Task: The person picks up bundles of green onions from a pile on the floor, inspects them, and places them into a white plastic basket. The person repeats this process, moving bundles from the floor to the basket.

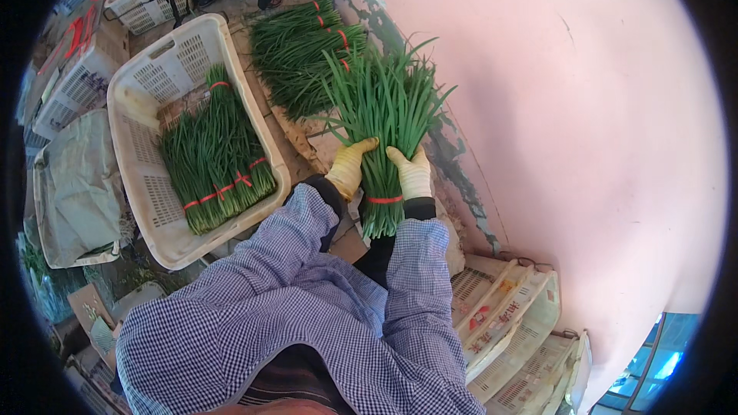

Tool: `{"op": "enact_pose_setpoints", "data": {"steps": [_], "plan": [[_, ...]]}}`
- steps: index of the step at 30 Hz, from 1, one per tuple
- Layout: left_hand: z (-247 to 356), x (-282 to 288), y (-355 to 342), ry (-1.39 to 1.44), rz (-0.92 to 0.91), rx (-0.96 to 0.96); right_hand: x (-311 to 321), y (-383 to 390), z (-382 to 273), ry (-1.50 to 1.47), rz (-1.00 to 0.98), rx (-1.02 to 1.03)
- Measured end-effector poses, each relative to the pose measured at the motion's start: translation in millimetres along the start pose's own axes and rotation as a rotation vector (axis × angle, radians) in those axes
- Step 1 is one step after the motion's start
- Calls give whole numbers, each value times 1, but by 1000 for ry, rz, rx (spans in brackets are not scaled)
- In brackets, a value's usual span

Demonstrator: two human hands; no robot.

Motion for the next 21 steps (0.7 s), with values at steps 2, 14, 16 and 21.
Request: {"op": "enact_pose_setpoints", "data": {"steps": [2, 14, 16, 21], "plan": [[-2, 5, -3, -5, 43, 33, 3, -5, -3, 170, 35, 86], [9, 8, -9, -97, 46, -191, -63, 60, -103, 808, 114, 552], [6, 13, -16, -92, 69, -209, -65, 50, -96, 881, 149, 525], [-2, 19, -18, -118, 91, -123, -64, 34, -83, 1014, 166, 481]]}}
Point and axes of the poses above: each hand's wrist, its own y-axis away from the middle knuckle, its own x-axis out of the back of the hand, z = x × y, the point moved 10 cm from there along -y, towards the middle knuckle, and after that the axes turned 5 degrees about -x, right-handed, at the moved point
